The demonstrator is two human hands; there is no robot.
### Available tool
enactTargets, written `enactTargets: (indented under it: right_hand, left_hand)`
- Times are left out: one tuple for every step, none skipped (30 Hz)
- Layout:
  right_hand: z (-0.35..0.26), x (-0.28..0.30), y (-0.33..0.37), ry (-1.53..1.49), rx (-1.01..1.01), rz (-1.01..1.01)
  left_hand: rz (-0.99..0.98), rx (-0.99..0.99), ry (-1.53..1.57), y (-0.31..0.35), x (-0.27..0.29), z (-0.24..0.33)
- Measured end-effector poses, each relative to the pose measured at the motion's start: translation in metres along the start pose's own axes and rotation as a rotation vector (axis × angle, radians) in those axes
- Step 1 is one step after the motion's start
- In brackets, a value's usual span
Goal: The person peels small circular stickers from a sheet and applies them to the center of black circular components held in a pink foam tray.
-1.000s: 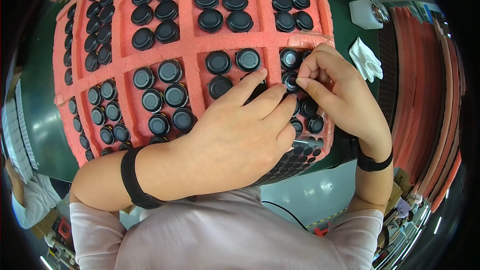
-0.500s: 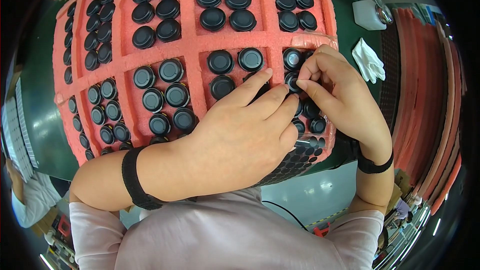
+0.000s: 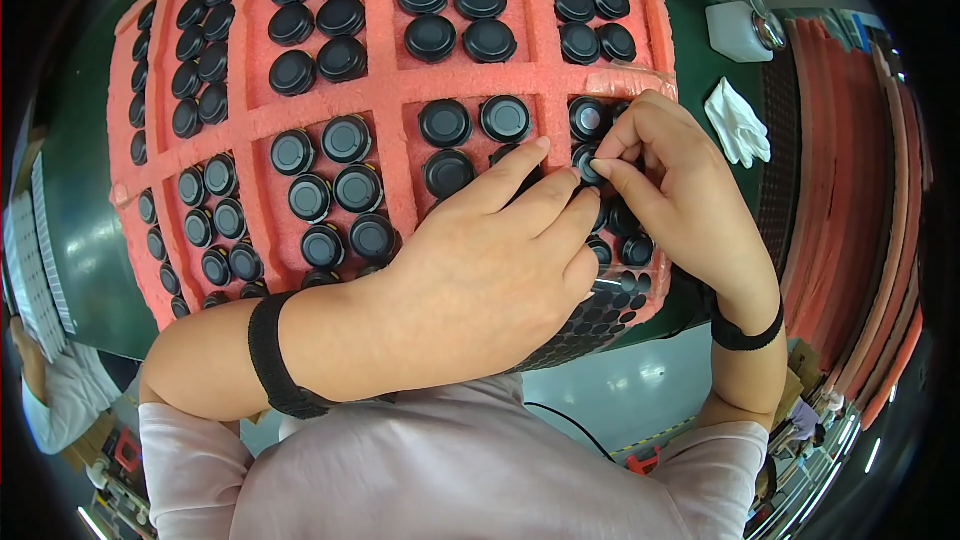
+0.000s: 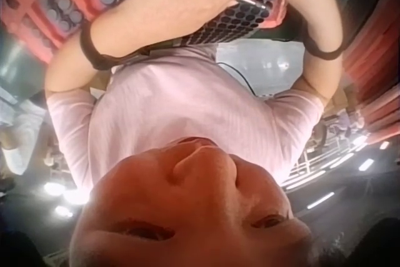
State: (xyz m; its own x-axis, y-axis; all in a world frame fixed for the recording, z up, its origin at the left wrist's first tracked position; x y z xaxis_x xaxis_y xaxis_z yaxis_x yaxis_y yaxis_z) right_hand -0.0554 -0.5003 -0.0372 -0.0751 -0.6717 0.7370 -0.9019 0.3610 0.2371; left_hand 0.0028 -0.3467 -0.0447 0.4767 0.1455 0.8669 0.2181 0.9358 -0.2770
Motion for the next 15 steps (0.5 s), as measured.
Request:
enactTargets:
  right_hand:
    - [0.0,0.0,0.0,0.0,0.001,-0.001]
    - [0.0,0.0,0.0,0.027,0.011,0.019]
    - [0.001,0.0,0.001,0.054,0.021,0.039]
    - [0.001,0.0,0.001,0.081,0.031,0.059]
    - [0.002,0.0,0.001,0.082,0.031,0.059]
    - [0.002,0.001,0.001,0.095,0.049,0.095]
    - [0.001,0.002,0.001,0.108,0.068,0.13]
    - [-0.001,0.003,0.002,0.121,0.087,0.166]
    - [-0.001,0.005,0.003,0.123,0.086,0.167]
    - [-0.001,0.008,0.005,0.096,0.04,0.17]
    - [0.0,0.011,0.008,0.069,-0.007,0.174]
    - [0.0,0.014,0.011,0.042,-0.05,0.176]
    - [0.0,0.017,0.016,0.043,-0.049,0.175]
    - [0.0,0.019,0.022,-0.033,-0.028,0.098]
    - [-0.001,0.021,0.029,-0.11,-0.006,0.019]
  left_hand:
    - [0.001,0.0,-0.001,0.0,0.0,0.0]
    - [0.002,-0.001,-0.001,0.0,0.0,0.0]
    - [0.004,-0.002,-0.001,0.0,0.0,0.0]
    - [0.004,-0.003,0.0,0.0,0.0,0.0]
    - [0.001,-0.004,-0.004,-0.001,0.0,0.0]
    - [-0.002,-0.006,-0.009,-0.001,0.0,0.0]
    - [-0.005,-0.007,-0.014,-0.001,0.0,0.0]
    - [-0.004,-0.009,-0.013,-0.001,0.0,0.0]
    - [0.001,-0.009,-0.014,-0.001,0.0,0.0]
    - [0.007,-0.011,-0.014,-0.001,0.001,0.0]
    - [0.012,-0.012,-0.013,-0.001,0.001,0.0]
    - [0.014,-0.011,-0.014,-0.001,0.001,0.0]
    - [0.019,-0.01,-0.004,0.0,0.002,-0.001]
    - [0.026,-0.01,0.009,0.0,0.003,-0.001]
    - [0.032,-0.009,0.022,0.001,0.003,-0.002]
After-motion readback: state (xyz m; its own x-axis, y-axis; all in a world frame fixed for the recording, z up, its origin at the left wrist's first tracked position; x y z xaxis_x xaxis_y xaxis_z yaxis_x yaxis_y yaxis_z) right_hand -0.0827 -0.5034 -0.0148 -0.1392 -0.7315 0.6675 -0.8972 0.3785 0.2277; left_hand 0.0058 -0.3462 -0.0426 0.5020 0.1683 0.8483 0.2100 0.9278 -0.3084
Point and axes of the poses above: each hand's wrist, its own y-axis away from the middle knuckle, its own x-axis out of the back of the hand, z = x × y, the point moved 5 cm from there along -y, towards the middle knuckle, and after that the axes turned 7 degrees about -x, right-handed, at the moved point
